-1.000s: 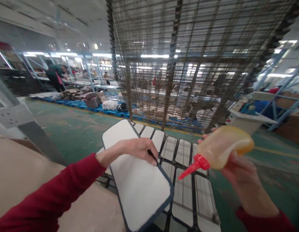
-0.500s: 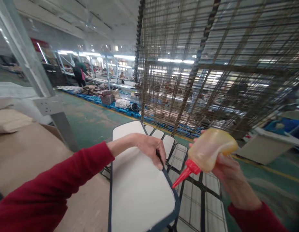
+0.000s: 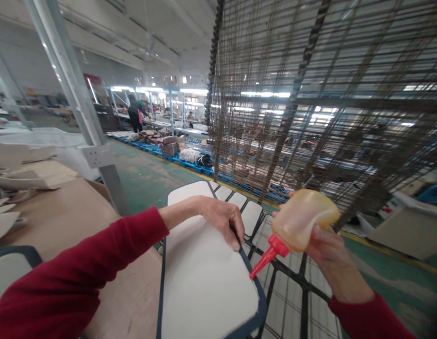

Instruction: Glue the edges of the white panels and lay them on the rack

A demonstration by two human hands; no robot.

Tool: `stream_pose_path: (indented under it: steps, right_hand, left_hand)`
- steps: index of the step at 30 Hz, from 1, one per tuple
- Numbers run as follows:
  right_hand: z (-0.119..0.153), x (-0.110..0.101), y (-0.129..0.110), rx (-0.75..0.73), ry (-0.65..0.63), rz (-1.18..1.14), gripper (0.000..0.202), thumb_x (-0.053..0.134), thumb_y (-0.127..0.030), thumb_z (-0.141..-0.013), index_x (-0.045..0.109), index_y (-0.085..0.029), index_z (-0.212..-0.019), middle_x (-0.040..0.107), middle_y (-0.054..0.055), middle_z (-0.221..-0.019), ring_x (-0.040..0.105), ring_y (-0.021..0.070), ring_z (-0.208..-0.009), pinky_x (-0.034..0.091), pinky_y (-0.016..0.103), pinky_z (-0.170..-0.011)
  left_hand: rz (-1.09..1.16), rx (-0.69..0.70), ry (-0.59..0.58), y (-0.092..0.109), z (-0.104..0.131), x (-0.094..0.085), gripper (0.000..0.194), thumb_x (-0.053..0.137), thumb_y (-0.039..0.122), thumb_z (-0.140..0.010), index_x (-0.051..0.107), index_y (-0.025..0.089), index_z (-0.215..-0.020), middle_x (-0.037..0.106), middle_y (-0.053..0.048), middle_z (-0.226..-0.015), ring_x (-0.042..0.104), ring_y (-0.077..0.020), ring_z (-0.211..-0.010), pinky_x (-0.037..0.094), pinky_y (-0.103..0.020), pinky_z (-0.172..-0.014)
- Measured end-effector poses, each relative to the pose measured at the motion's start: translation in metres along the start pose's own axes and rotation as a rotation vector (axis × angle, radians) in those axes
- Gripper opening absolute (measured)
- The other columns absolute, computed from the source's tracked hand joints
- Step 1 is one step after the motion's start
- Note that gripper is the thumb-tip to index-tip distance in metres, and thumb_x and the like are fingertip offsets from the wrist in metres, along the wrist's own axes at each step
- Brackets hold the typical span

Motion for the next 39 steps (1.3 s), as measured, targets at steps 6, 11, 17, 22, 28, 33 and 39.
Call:
stream_pose_path:
  steps: [6, 11, 17, 22, 28, 33, 39]
  right_hand:
    - [0.004, -0.002, -0.002, 0.009, 0.024, 0.023, 0.079, 0.09, -0.054, -0.046, 0.064, -0.031, -0.116, 0.074, 0.006, -0.093, 0.069, 0.0346, -0.091, 0.051, 0.052, -0.093]
    - [0.008, -0.001, -0.004, -0.019, 0.058, 0.018, 0.08, 0.09, -0.053, -0.044, 0.064, -0.029, -0.116, 0.073, 0.006, -0.087, 0.07, 0.0358, -0.087, 0.051, 0.056, -0.09]
    - [0.012, -0.001, -0.006, -0.029, 0.072, -0.001, 0.081, 0.091, -0.052, -0.042, 0.064, -0.03, -0.116, 0.074, 0.004, -0.082, 0.071, 0.0342, -0.078, 0.052, 0.056, -0.089]
    - [0.015, -0.001, -0.005, -0.041, 0.089, 0.002, 0.083, 0.091, -0.052, -0.042, 0.064, -0.03, -0.117, 0.073, 0.004, -0.082, 0.07, 0.0352, -0.085, 0.05, 0.057, -0.092]
    - [0.02, -0.006, -0.002, -0.068, 0.149, -0.013, 0.081, 0.091, -0.05, -0.044, 0.063, -0.032, -0.118, 0.074, 0.004, -0.084, 0.07, 0.034, -0.083, 0.049, 0.057, -0.095]
    - [0.026, -0.01, 0.001, -0.115, 0.206, -0.008, 0.077, 0.089, -0.05, -0.049, 0.062, -0.033, -0.119, 0.072, 0.007, -0.104, 0.068, 0.0341, -0.094, 0.047, 0.057, -0.098]
    - [0.034, -0.005, 0.0, -0.16, 0.232, 0.008, 0.077, 0.087, -0.049, -0.055, 0.059, -0.032, -0.125, 0.07, 0.009, -0.109, 0.065, 0.0358, -0.101, 0.046, 0.062, -0.098]
  left_hand:
    - [0.022, -0.002, 0.033, 0.001, 0.004, 0.004, 0.032, 0.084, 0.04, -0.064, 0.079, 0.013, -0.082, 0.075, -0.003, -0.075, 0.063, -0.0147, -0.071, 0.049, -0.02, -0.067]
    - [0.018, 0.006, 0.074, 0.003, 0.01, 0.007, 0.033, 0.085, 0.042, -0.061, 0.079, 0.015, -0.077, 0.074, -0.002, -0.072, 0.062, -0.0145, -0.068, 0.048, -0.021, -0.064]
    - [0.019, -0.017, 0.132, 0.005, 0.017, 0.007, 0.035, 0.084, 0.046, -0.061, 0.078, 0.015, -0.075, 0.073, -0.002, -0.068, 0.06, -0.0136, -0.065, 0.047, -0.021, -0.062]
    - [-0.022, -0.023, 0.158, 0.002, 0.023, 0.007, 0.034, 0.083, 0.046, -0.063, 0.079, 0.015, -0.077, 0.073, -0.002, -0.069, 0.06, -0.0134, -0.066, 0.046, -0.021, -0.062]
    - [-0.03, -0.052, 0.222, -0.003, 0.033, 0.004, 0.037, 0.083, 0.049, -0.063, 0.078, 0.015, -0.077, 0.072, -0.003, -0.07, 0.058, -0.0138, -0.066, 0.045, -0.021, -0.062]
    - [-0.067, -0.061, 0.293, -0.007, 0.043, 0.001, 0.037, 0.08, 0.05, -0.066, 0.077, 0.014, -0.075, 0.068, -0.001, -0.065, 0.055, -0.0125, -0.064, 0.043, -0.021, -0.061]
    - [-0.112, -0.07, 0.366, -0.013, 0.051, 0.0, 0.042, 0.076, 0.054, -0.068, 0.075, 0.012, -0.073, 0.062, 0.0, -0.061, 0.049, -0.0116, -0.061, 0.039, -0.021, -0.058]
Point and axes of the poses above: each hand's wrist, its own z-axis away from the middle knuckle, its own x-axis out of the palm, y = z × x, the point moved 3 cm from there along -z, towards the middle knuckle
